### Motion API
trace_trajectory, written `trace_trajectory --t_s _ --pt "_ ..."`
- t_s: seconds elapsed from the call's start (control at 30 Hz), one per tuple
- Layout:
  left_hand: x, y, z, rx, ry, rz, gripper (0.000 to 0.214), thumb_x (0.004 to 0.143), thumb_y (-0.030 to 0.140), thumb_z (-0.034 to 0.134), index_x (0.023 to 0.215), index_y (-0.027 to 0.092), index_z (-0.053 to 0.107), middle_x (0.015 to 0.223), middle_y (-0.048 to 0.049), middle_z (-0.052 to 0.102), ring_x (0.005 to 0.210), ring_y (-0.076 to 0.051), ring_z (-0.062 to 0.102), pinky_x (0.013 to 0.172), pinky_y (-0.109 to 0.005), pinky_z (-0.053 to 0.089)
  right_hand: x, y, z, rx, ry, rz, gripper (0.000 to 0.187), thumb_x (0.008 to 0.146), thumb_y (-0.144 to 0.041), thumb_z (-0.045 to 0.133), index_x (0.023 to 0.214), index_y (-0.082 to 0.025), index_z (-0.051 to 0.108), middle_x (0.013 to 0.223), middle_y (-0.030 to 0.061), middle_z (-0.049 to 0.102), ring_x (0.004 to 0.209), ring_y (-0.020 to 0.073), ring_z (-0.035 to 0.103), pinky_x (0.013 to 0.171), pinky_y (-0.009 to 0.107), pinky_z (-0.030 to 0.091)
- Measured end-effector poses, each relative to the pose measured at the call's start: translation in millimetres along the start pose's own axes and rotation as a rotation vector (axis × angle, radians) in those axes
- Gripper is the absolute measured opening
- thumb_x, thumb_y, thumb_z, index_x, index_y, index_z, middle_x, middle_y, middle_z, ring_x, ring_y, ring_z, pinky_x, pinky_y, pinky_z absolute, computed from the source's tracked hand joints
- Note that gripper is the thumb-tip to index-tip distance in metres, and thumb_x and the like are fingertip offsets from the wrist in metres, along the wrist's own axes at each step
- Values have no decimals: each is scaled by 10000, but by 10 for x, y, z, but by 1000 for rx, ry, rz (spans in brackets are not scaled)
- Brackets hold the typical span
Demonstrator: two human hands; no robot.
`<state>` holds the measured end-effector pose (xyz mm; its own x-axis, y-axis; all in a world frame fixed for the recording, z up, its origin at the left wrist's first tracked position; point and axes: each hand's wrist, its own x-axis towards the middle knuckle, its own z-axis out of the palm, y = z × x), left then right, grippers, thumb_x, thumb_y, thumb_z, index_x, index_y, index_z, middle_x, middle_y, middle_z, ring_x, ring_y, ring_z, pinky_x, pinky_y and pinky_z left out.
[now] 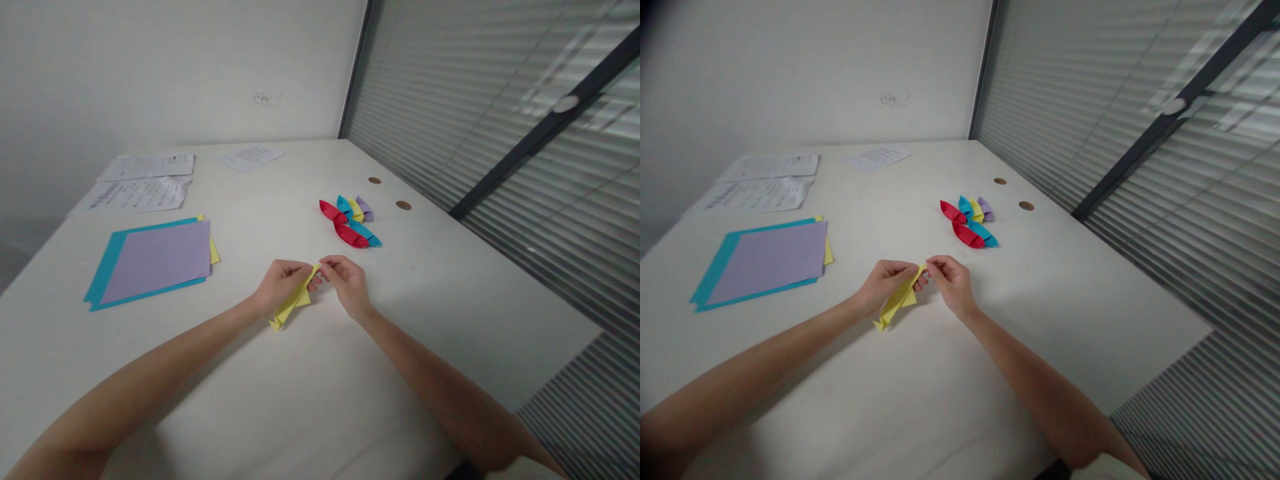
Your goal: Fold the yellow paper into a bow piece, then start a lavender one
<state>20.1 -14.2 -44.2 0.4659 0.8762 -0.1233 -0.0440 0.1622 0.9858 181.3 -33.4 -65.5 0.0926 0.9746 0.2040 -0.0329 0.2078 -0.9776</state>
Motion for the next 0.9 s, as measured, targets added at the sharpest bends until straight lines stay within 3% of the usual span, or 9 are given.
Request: trace_trajectory --t_s 0.1,0.2,0.27,0.43,0.57,0.7,0.9 --pt "67 -64 -41 -87 150 143 378 734 498 712 866 146 752 852 -55 703 796 -158 597 701 -253 473 -10 37 21 82 -103 77 423 714 -422 750 1058 -220 610 802 6 679 712 130 633 658 267 505" --pt "131 -96 -94 -260 262 141 425 689 493 755 941 150 746 875 -41 684 765 -128 565 699 -251 472 -20 91 13 67 -334 201 663 583 -325 845 1177 -220 568 781 -4 691 700 143 652 660 279 521" --pt "164 -99 -134 -343 307 126 423 656 465 787 932 147 742 820 -20 667 717 -106 552 699 -253 478 -6 113 -32 30 -398 257 682 577 -293 842 1196 -207 569 735 -16 688 665 142 653 646 283 525" --pt "229 -123 -233 -418 388 183 345 605 398 832 783 131 705 788 -25 683 724 -115 611 775 -303 523 95 63 -212 -32 -208 215 484 711 -399 744 1133 -202 611 796 7 711 690 141 663 622 274 517" --pt "264 -191 -291 -413 431 187 350 590 391 837 737 136 647 803 -34 692 748 -138 650 819 -353 550 115 62 -261 -27 -235 204 527 755 -473 696 1179 -177 592 800 45 721 689 149 676 581 255 488" --pt "268 -247 -334 -283 438 214 372 622 425 813 755 131 627 783 -30 673 715 -147 658 785 -366 566 104 183 -239 -14 -159 165 524 679 -416 767 1131 -195 619 750 6 701 665 134 666 629 270 517" --pt "229 -235 -375 -44 390 217 404 652 493 777 745 133 618 690 -30 661 640 -162 662 659 -297 530 147 294 -247 -44 -60 107 437 708 -468 716 1028 -175 669 648 -8 661 606 123 630 634 290 543"
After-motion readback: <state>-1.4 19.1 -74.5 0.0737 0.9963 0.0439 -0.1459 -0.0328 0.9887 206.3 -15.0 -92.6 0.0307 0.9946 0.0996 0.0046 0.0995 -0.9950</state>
